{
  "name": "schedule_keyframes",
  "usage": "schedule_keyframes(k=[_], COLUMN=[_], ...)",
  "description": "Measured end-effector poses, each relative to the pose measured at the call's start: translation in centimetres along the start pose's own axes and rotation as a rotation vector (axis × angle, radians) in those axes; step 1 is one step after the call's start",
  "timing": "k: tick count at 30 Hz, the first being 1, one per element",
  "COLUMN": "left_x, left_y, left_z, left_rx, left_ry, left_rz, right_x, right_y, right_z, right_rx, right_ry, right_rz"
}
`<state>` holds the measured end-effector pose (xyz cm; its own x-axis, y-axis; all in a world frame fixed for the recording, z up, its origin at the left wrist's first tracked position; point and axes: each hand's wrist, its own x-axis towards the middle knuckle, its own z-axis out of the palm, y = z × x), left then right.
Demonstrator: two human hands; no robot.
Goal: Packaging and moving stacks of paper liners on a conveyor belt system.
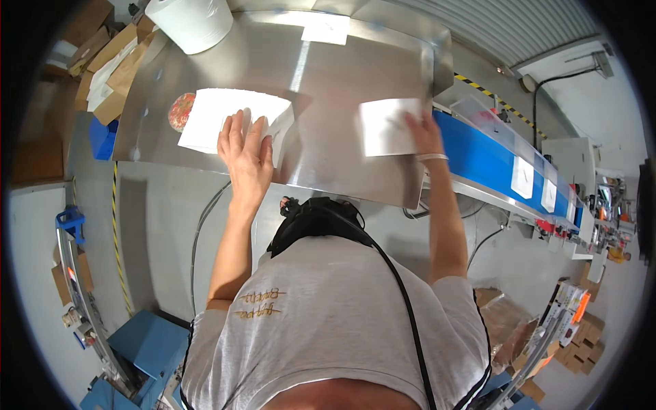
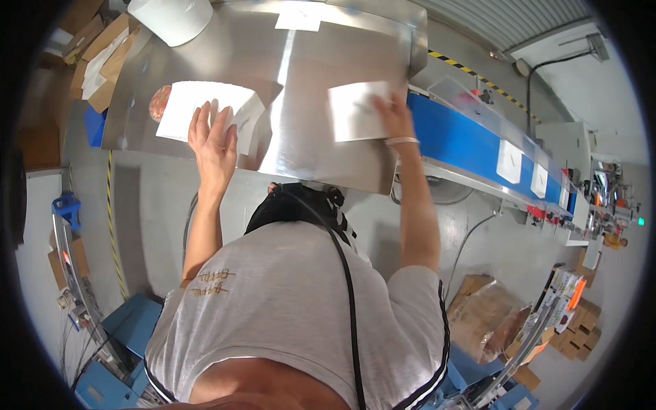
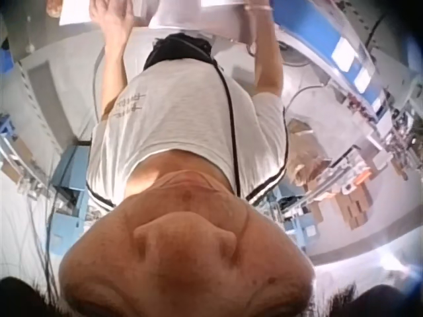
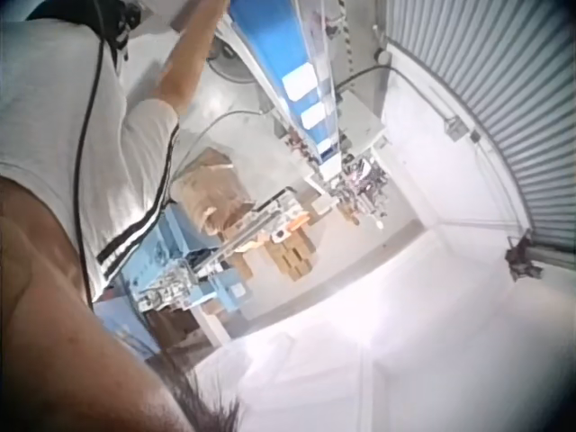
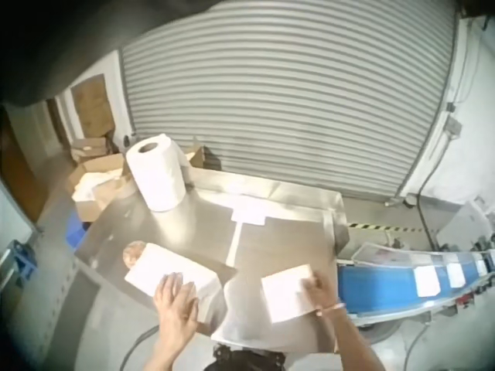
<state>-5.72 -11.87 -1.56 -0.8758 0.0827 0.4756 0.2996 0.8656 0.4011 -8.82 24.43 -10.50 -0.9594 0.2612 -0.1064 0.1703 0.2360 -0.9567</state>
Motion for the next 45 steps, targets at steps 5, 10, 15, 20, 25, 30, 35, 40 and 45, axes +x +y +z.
schedule_keyframes(k=[5,10,15,20,25,30,35,40,45], left_x=[0.3,0.1,0.2,0.6,0.8,0.5,0.6,0.4,0.3], left_y=[0.1,0.2,0.4,0.7,-0.3,-1.1,-1.0,-1.1,-1.2], left_z=[0.6,0.9,0.8,0.1,-0.5,-0.4,0.0,0.1,0.5], left_rx=[-0.026,-0.034,-0.033,-0.03,-0.031,0.014,-0.023,-0.016,-0.011], left_ry=[0.05,0.072,0.047,-0.016,-0.013,0.002,0.055,0.071,0.086], left_rz=[0.027,0.009,0.031,0.06,0.005,0.0,0.025,0.013,0.031], right_x=[0.6,0.1,-0.5,0.3,-0.5,-0.6,0.0,-1.8,-0.2], right_y=[5.9,2.0,-7.0,-9.4,-7.5,-1.7,4.7,1.2,-3.4], right_z=[-11.8,-9.6,6.5,15.6,12.5,2.4,-10.6,-8.8,3.6], right_rx=[-0.406,-0.93,-0.279,-0.234,0.08,0.073,-0.285,-1.296,-0.684], right_ry=[0.46,0.55,-0.319,-0.632,-0.678,-0.151,0.341,0.834,-0.052], right_rz=[0.174,-0.282,-0.496,-0.615,-0.129,0.07,0.16,-0.118,-0.599])
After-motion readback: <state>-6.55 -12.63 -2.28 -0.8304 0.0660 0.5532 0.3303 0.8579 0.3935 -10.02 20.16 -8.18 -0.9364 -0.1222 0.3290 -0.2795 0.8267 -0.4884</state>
